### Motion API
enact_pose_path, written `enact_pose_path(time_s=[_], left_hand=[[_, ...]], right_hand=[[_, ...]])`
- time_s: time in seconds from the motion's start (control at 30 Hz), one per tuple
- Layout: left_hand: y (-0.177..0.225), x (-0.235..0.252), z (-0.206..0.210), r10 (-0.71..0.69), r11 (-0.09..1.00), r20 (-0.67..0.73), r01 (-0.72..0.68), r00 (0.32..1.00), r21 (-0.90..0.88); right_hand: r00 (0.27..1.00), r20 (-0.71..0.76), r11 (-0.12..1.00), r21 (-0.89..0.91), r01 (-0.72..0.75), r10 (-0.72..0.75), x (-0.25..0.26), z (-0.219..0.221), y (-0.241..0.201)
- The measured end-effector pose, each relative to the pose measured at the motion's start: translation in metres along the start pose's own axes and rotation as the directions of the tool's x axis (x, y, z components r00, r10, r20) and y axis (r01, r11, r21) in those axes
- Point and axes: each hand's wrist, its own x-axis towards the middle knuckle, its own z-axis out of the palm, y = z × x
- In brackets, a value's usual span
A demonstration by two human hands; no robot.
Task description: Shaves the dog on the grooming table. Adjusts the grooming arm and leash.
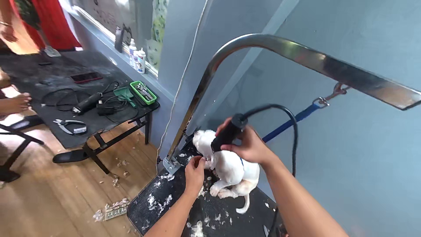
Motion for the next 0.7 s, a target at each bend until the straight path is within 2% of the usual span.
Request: enact_pose_path(time_s=[0.03,0.1,0.17,0.3,0.4,0.47,0.5,0.6,0.63,0.7], left_hand=[[-0.001,0.008,0.001,-0.093,0.986,0.022,0.095,0.995,-0.137],[0.002,0.022,0.003,-0.285,0.888,0.078,0.294,0.955,-0.353],[0.003,0.034,0.004,-0.378,0.812,0.133,0.397,0.916,-0.428],[0.005,0.038,0.013,-0.341,0.847,0.163,0.378,0.926,-0.373],[0.005,0.027,0.02,-0.285,0.884,0.112,0.306,0.952,-0.354],[-0.002,0.017,0.02,-0.245,0.894,0.063,0.25,0.968,-0.372],[-0.009,0.01,0.018,-0.215,0.908,0.036,0.213,0.976,-0.361],[-0.031,-0.008,0.008,-0.028,0.97,-0.048,0.015,0.998,-0.243],[-0.036,-0.013,0.007,0.054,0.982,-0.054,-0.063,0.997,-0.18],[-0.039,-0.022,0.006,0.229,0.973,-0.043,-0.229,0.973,0.0]], right_hand=[[0.999,-0.009,0.998,-0.043,0.041,-0.042,-0.005,0.0,-0.003],[0.995,-0.084,0.996,-0.073,0.041,-0.047,-0.01,0.001,-0.005],[0.991,-0.134,0.999,-0.05,-0.008,0.001,-0.011,-0.001,-0.003],[0.982,-0.168,0.994,-0.05,-0.094,0.085,-0.008,0.0,0.008],[0.979,-0.17,0.991,-0.055,-0.123,0.112,-0.008,0.003,0.009],[0.99,-0.143,0.999,0.046,0.019,-0.012,-0.02,0.001,0.001],[0.988,-0.13,0.981,0.158,0.11,-0.089,-0.032,0.001,-0.007],[0.936,-0.266,0.785,0.517,0.341,-0.231,-0.071,0.005,-0.036],[0.91,-0.343,0.678,0.614,0.405,-0.232,-0.082,0.004,-0.042],[0.864,-0.488,0.408,0.769,0.493,-0.125,-0.103,0.005,-0.043]])
